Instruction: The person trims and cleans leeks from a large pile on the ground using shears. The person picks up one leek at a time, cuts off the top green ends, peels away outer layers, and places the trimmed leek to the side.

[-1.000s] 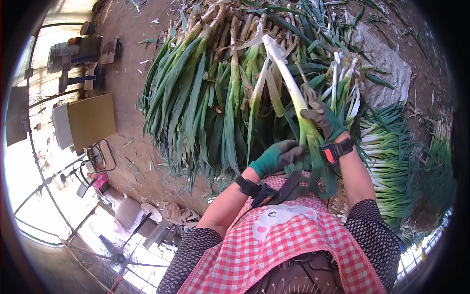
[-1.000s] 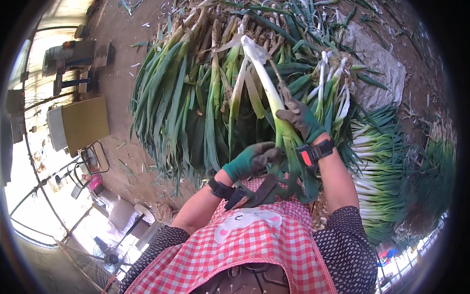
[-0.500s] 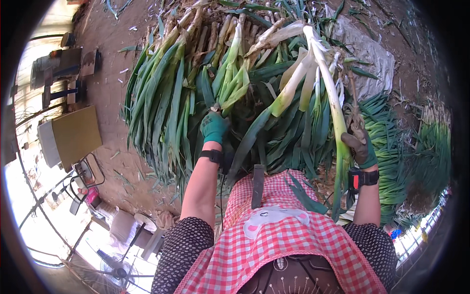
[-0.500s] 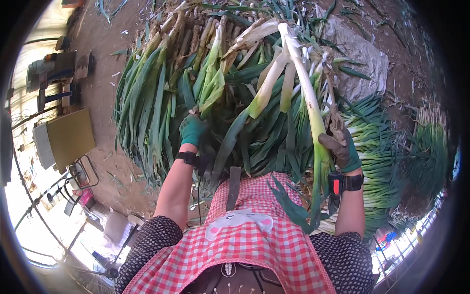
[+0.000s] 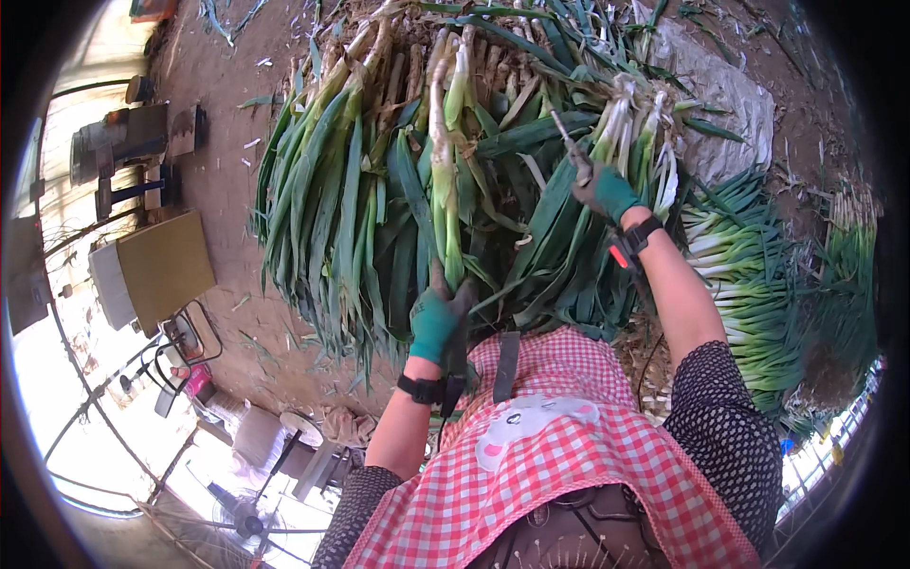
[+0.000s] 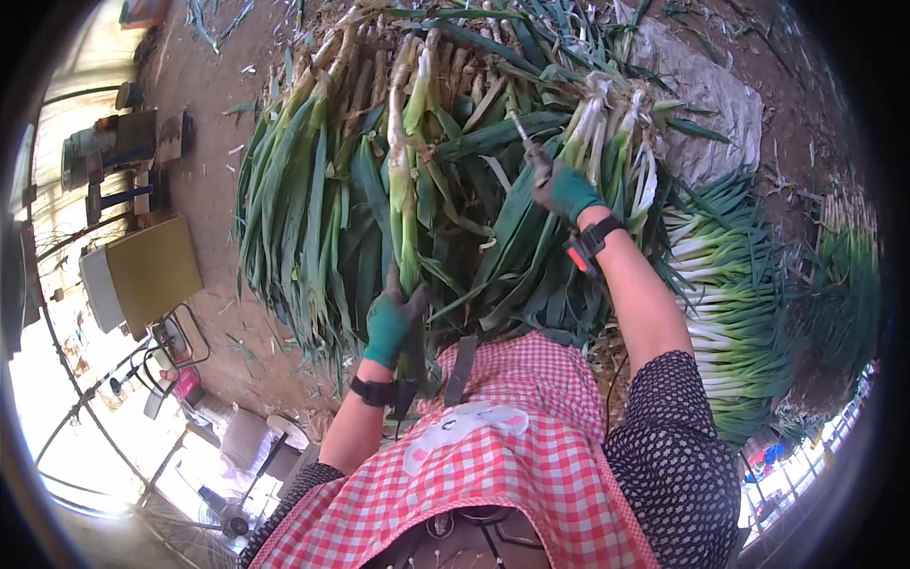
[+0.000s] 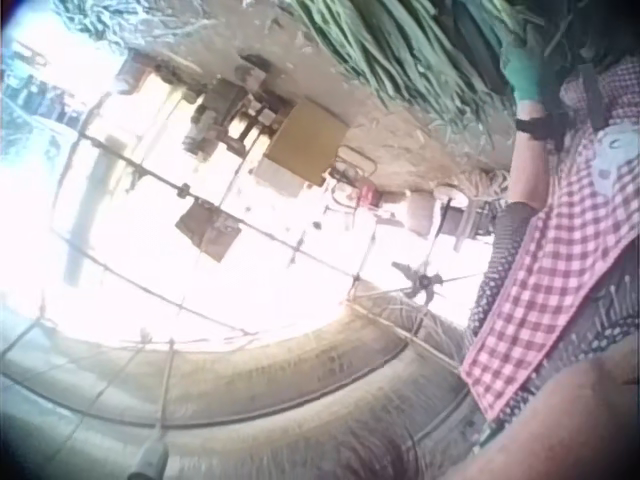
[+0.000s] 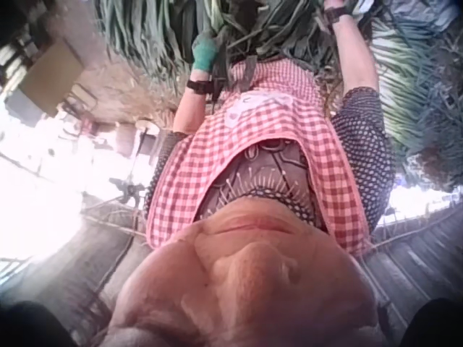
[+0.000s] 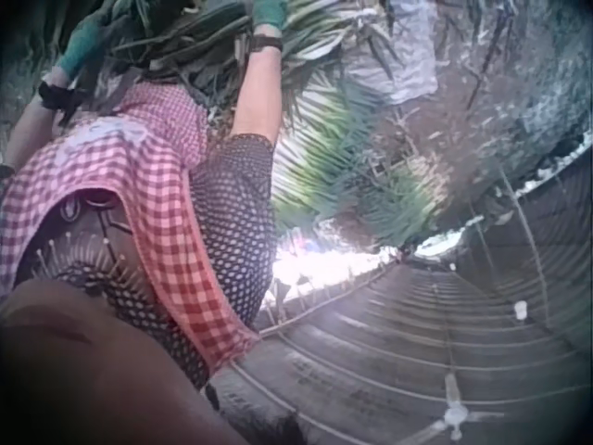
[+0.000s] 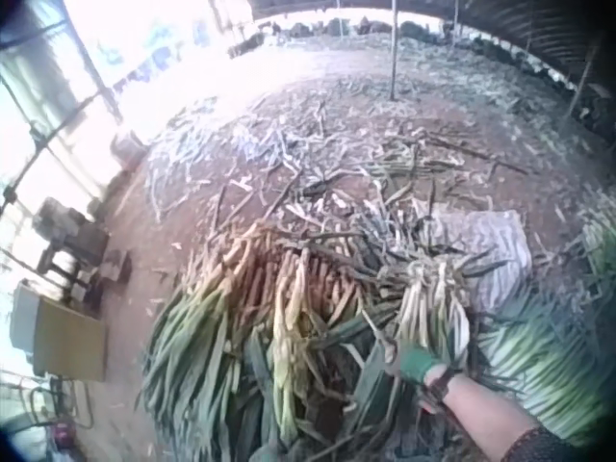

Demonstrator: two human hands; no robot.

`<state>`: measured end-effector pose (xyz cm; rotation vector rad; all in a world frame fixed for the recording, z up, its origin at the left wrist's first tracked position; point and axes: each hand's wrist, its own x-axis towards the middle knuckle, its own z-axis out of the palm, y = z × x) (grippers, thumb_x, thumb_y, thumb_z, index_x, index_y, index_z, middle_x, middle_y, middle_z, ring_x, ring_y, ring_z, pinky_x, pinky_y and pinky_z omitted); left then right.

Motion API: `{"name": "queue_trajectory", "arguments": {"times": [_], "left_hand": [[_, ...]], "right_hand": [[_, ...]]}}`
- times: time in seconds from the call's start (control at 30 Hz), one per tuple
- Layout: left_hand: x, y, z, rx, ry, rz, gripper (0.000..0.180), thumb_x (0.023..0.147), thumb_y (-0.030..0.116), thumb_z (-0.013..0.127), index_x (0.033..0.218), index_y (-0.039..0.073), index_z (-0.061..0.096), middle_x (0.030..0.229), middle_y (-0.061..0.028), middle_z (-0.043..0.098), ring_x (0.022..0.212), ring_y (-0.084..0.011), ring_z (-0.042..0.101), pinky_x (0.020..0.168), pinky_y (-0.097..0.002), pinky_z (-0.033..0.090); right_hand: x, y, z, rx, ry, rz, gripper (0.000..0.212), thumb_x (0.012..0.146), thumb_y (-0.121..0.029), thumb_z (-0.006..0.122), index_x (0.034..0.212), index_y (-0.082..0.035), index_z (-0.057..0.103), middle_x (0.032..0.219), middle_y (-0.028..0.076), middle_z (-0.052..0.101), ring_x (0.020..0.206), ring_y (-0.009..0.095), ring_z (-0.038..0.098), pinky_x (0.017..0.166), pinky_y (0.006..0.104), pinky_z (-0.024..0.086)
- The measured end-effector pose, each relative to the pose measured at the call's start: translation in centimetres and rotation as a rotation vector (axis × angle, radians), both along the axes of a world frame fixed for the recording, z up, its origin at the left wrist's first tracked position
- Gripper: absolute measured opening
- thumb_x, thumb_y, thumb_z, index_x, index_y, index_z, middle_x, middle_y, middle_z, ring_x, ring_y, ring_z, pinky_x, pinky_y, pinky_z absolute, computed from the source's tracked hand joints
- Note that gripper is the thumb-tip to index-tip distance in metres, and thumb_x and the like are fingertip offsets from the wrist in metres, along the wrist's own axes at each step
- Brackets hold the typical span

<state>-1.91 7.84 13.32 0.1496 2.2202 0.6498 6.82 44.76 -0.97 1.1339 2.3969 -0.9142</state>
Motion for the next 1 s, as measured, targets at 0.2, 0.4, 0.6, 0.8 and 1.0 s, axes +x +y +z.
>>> {"name": "queue_trajectory", "arguments": {"times": [0.2,0.4,0.6,0.8,1.0], "left_hand": [[1.1,-2.3,-8.2,0.263,-0.097,0.388,0.067,0.090,0.039,0.077,0.135,-0.006,0.055,0.103,-0.0185,0.076,0.089,-0.0253,0.074,0.081,-0.0378,0.056],[2.8,-0.4,-6.8,0.210,-0.071,0.287,0.049,0.094,0.033,0.073,0.123,-0.005,0.060,0.099,-0.0146,0.074,0.087,-0.0203,0.070,0.078,-0.0347,0.056],[3.5,1.9,-3.7,0.427,-0.103,0.315,0.064,0.096,0.031,0.069,0.148,-0.001,0.049,0.112,-0.0196,0.075,0.098,-0.0254,0.074,0.087,-0.0373,0.056],[4.2,-1.9,-4.1,0.408,-0.117,0.409,0.062,0.097,0.028,0.070,0.148,-0.001,0.050,0.115,-0.0154,0.074,0.099,-0.0180,0.071,0.089,-0.0338,0.055],[4.7,-1.0,-2.5,0.434,-0.172,0.429,0.062,0.097,0.031,0.070,0.145,-0.004,0.051,0.117,-0.0167,0.073,0.102,-0.0203,0.070,0.091,-0.0338,0.054]], "right_hand": [[-1.0,-16.0,15.6,-0.614,-0.017,0.222,0.038,0.086,-0.036,0.066,0.096,0.000,0.069,0.084,0.029,0.068,0.083,0.045,0.068,0.074,0.0471,0.054],[1.3,-20.2,8.3,-0.299,0.128,0.282,0.041,0.090,-0.039,0.064,0.088,0.001,0.068,0.081,0.029,0.069,0.081,0.049,0.069,0.072,0.0535,0.055],[-1.6,-18.7,-1.6,-0.018,0.238,0.474,0.039,0.094,-0.038,0.058,0.089,-0.001,0.072,0.085,0.028,0.070,0.083,0.049,0.071,0.073,0.0546,0.057],[-12.0,-17.4,2.1,-0.327,-0.040,0.654,0.021,0.092,-0.026,0.061,0.091,-0.007,0.070,0.075,0.015,0.073,0.076,0.030,0.076,0.063,0.0452,0.057],[-18.8,-14.1,4.1,-0.411,-0.159,0.358,0.051,0.091,-0.039,0.057,0.122,-0.002,0.073,0.123,0.028,0.070,0.117,0.037,0.069,0.097,0.0446,0.055]]}}
